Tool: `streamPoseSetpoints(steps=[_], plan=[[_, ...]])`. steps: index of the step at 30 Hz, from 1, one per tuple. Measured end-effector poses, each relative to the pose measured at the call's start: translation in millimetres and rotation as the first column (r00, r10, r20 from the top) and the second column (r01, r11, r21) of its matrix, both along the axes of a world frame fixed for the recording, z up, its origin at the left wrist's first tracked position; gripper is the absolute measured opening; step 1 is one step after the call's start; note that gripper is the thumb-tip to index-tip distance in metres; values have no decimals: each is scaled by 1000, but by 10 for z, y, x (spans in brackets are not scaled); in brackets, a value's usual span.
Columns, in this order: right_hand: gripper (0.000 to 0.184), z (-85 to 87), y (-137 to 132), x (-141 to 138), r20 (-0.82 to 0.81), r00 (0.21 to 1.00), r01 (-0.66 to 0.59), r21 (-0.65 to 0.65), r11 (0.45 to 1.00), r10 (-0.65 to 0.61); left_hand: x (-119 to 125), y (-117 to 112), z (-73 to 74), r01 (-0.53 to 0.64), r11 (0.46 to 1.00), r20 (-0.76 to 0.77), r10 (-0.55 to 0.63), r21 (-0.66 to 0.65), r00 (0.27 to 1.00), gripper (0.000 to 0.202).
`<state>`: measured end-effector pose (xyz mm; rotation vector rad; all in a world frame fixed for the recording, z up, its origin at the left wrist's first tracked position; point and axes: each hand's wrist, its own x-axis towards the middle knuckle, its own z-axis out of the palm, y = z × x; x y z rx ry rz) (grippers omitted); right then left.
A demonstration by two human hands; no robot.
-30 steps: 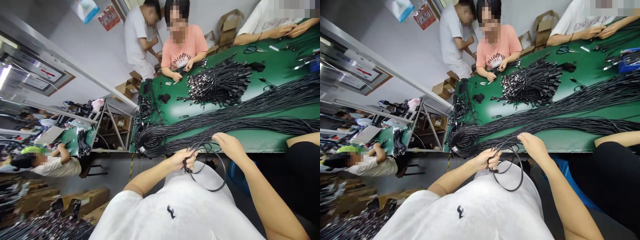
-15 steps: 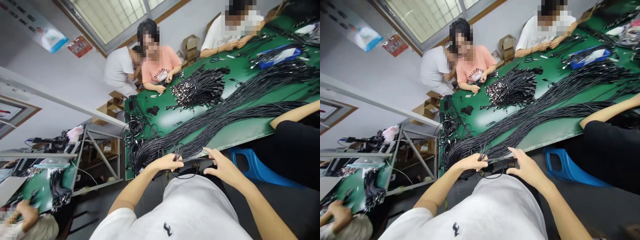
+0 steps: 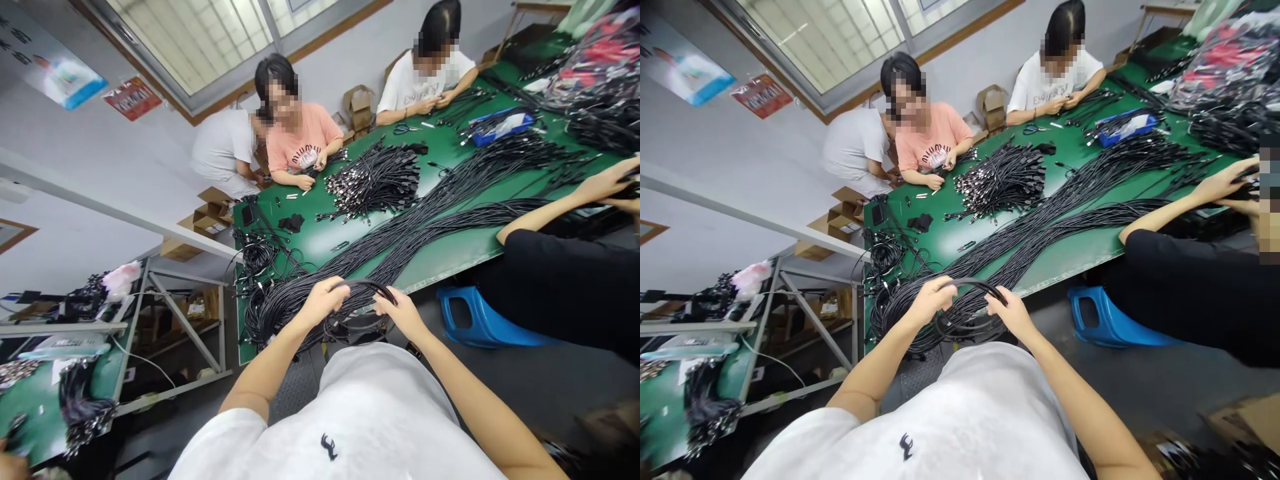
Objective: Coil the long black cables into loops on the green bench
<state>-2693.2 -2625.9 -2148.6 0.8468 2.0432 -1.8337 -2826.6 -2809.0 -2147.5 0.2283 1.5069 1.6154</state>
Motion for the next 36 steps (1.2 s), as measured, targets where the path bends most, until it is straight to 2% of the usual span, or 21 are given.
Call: streamPoseSetpoints(steps=[1, 3, 5, 7, 9, 11, 13, 15, 18, 19, 21, 23, 26, 29, 32, 34, 36], plan=[[27, -52, -78, -113, -1, 998, 64, -112, 992, -64, -70, 9, -59, -139, 990, 68, 137, 30, 988, 26], [34, -130, -236, -356, 5, 983, 173, -320, 931, -181, -199, 63, -190, -386, 920, 158, 371, 74, 915, 27], [38, -187, -332, -590, 11, 941, 313, -419, 853, -340, -277, 133, -333, -531, 842, 202, 507, 92, 838, 30], [39, -243, -331, -784, -15, 872, 440, -412, 798, -489, -277, 175, -486, -536, 838, 255, 499, 101, 828, 33], [38, -311, -263, -925, -41, 831, 497, -395, 773, -555, -216, 167, -641, -447, 887, 343, 389, 110, 855, 39], [37, -393, -208, -1017, -20, 843, 486, -399, 778, -537, -165, 117, -775, -371, 924, 427, 299, 96, 854, 45], [37, -471, -233, -1078, 20, 869, 455, -424, 783, -494, -205, 37, -845, -412, 910, 474, 342, 47, 811, 49], [35, -530, -357, -1125, 42, 904, 396, -462, 794, -426, -382, -64, -824, -554, 832, 476, 483, 11, 735, 50], [33, -614, -641, -1190, 58, 970, 235, -468, 852, -236, -864, -235, -702, -764, 643, 476, 655, 57, 587, 48], [34, -655, -731, -1205, 77, 983, 185, -461, 868, -169, -1046, -296, -666, -794, 603, 494, 668, 81, 557, 46], [37, -768, -861, -1214, 106, 991, 124, -446, 887, -86, -1379, -433, -622, -810, 578, 544, 649, 101, 531, 43], [38, -910, -896, -1190, 116, 993, 74, -395, 916, -31, -1624, -598, -622, -785, 611, 608, 588, 97, 533, 41], [30, -1109, -755, -1126, 114, 992, -37, -170, 985, 57, -1808, -870, -709, -670, 737, 702, 431, 88, 566, 38], [30, -1173, -457, -1075, 83, 987, -144, 47, 988, 140, -1845, -1108, -856, -509, 854, 748, 271, 102, 605, 36], [26, -1071, -86, -1051, 86, 969, -246, 271, 931, 231, -1818, -1284, -964, -383, 913, 733, 164, 141, 660, 31], [23, -960, 191, -1052, 72, 983, -184, 444, 877, 169, -1789, -1372, -997, -317, 934, 702, 117, 162, 702, 26], [31, -846, 490, -1063, 10, 1000, -25, 617, 787, 23, -1757, -1453, -1012, -271, 946, 649, 95, 177, 755, 19]])
